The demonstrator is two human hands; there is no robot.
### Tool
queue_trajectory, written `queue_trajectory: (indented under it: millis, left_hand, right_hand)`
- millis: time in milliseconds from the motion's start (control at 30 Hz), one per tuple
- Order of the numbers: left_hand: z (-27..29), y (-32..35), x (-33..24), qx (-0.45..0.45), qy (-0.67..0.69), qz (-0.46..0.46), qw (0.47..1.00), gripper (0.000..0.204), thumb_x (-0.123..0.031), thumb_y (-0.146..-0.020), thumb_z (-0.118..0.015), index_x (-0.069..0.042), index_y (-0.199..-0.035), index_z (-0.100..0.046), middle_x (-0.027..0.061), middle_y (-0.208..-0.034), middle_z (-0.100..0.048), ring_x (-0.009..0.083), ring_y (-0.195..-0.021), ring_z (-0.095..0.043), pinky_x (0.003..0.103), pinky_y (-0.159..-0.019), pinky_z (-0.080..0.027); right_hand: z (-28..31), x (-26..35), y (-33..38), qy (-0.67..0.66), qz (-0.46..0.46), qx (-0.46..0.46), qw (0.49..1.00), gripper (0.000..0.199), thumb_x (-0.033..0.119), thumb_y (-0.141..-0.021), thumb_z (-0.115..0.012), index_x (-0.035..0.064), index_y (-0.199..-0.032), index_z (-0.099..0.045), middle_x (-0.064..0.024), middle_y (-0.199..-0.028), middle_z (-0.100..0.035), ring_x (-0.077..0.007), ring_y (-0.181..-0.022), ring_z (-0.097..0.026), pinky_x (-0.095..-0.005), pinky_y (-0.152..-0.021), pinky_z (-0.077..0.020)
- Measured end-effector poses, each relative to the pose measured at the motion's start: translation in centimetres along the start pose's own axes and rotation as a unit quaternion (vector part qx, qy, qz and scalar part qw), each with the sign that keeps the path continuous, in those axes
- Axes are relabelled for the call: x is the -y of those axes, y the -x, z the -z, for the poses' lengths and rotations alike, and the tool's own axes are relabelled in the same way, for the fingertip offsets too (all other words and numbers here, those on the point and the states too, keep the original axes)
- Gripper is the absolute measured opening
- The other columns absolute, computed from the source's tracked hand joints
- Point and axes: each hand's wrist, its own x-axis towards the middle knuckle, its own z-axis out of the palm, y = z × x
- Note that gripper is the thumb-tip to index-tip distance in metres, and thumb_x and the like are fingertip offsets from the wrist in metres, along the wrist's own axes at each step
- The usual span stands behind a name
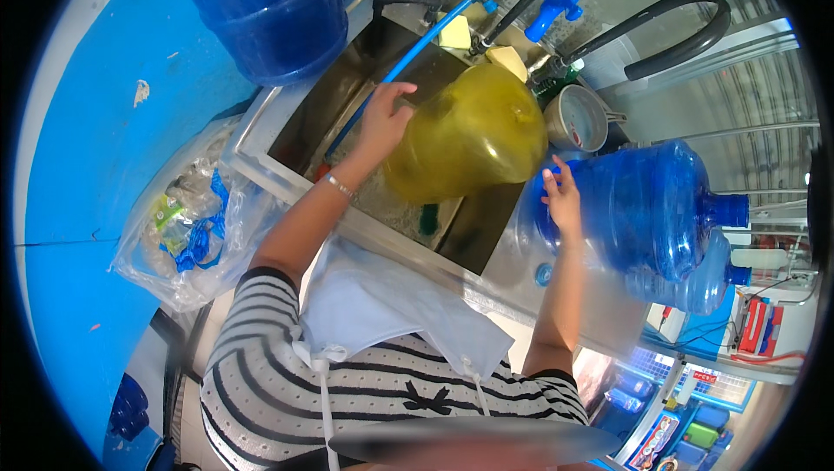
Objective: The person scrubs the inside of a large yellow water bottle with a brush, rinses it, and sets it aside. They then fill a blue water bottle from a tap, cap it, and use a red heat gun to shrink-wrap the cap. Finally, they place the sealed blue bottle on a counter with other bottles.
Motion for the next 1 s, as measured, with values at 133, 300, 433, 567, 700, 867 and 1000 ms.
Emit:
queue_trajectory:
  millis: [133, 300, 433, 567, 700, 867, 1000]
  left_hand:
    - [-4.8, -4.1, 3.8, 0.070, 0.127, 0.049, 0.988, 0.050, -0.007, -0.088, -0.058, -0.007, -0.137, -0.048, 0.0129, -0.136, -0.052, 0.0241, -0.125, -0.050, 0.033, -0.106, -0.037]
    - [-7.9, -6.1, 5.1, 0.095, 0.222, 0.131, 0.962, 0.060, -0.015, -0.094, -0.052, -0.005, -0.149, -0.033, 0.0163, -0.137, -0.052, 0.0236, -0.126, -0.049, 0.033, -0.109, -0.034]
    - [-7.3, -4.7, 4.0, 0.103, 0.156, 0.174, 0.967, 0.061, -0.020, -0.096, -0.050, -0.002, -0.151, -0.030, 0.0141, -0.111, -0.065, 0.0165, -0.091, -0.062, 0.029, -0.090, -0.047]
    - [-6.9, -0.2, 2.0, 0.201, 0.136, 0.193, 0.951, 0.054, -0.023, -0.097, -0.050, -0.001, -0.146, -0.040, 0.0023, -0.075, -0.062, 0.0115, -0.069, -0.057, 0.025, -0.068, -0.047]
    - [-5.0, 5.4, 0.0, 0.181, 0.064, 0.133, 0.972, 0.040, -0.019, -0.097, -0.050, 0.001, -0.131, -0.058, 0.0015, -0.064, -0.059, 0.0098, -0.061, -0.055, 0.026, -0.062, -0.046]
    - [-2.5, 10.7, -1.7, 0.372, 0.074, 0.258, 0.888, 0.037, -0.015, -0.094, -0.049, 0.001, -0.126, -0.062, 0.0068, -0.074, -0.069, 0.0104, -0.068, -0.063, 0.029, -0.068, -0.052]
    - [-1.7, 10.6, -4.1, 0.568, 0.015, 0.175, 0.804, 0.034, -0.008, -0.091, -0.049, 0.001, -0.120, -0.065, 0.0086, -0.078, -0.071, 0.0134, -0.073, -0.067, 0.030, -0.074, -0.054]
  right_hand:
    - [-3.2, -0.4, -2.5, -0.173, -0.086, 0.014, 0.981, 0.072, 0.056, -0.094, -0.055, 0.0180, -0.150, -0.032, -0.0145, -0.120, -0.058, -0.0226, -0.092, -0.058, -0.0375, -0.073, -0.0539]
    - [-5.4, -1.1, -5.0, -0.194, -0.114, -0.037, 0.974, 0.073, 0.055, -0.092, -0.059, 0.0125, -0.146, -0.035, -0.0176, -0.128, -0.054, -0.0268, -0.102, -0.058, -0.0398, -0.075, -0.0536]
    - [-6.3, -2.5, -5.9, -0.229, -0.085, -0.082, 0.966, 0.067, 0.043, -0.092, -0.064, 0.0056, -0.140, -0.037, -0.0191, -0.125, -0.057, -0.0265, -0.108, -0.059, -0.0380, -0.086, -0.0502]
    - [-5.1, -4.5, -5.6, -0.311, -0.066, -0.035, 0.947, 0.056, 0.029, -0.091, -0.067, 0.0040, -0.134, -0.041, -0.0182, -0.121, -0.060, -0.0241, -0.108, -0.060, -0.0346, -0.095, -0.0447]
    - [-3.1, -5.5, -5.2, -0.354, -0.037, 0.053, 0.933, 0.047, 0.018, -0.090, -0.060, 0.0059, -0.131, -0.042, -0.0160, -0.114, -0.063, -0.0238, -0.107, -0.060, -0.0354, -0.096, -0.0440]
    - [-3.2, -1.9, -7.1, -0.085, -0.005, 0.026, 0.996, 0.048, 0.030, -0.091, -0.057, 0.0124, -0.134, -0.046, -0.0209, -0.119, -0.064, -0.0320, -0.114, -0.059, -0.0413, -0.104, -0.0376]
    - [-6.1, 4.8, -8.0, 0.074, 0.016, -0.004, 0.997, 0.048, 0.046, -0.092, -0.057, 0.0186, -0.131, -0.058, -0.0162, -0.130, -0.061, -0.0365, -0.121, -0.056, -0.0536, -0.108, -0.0315]
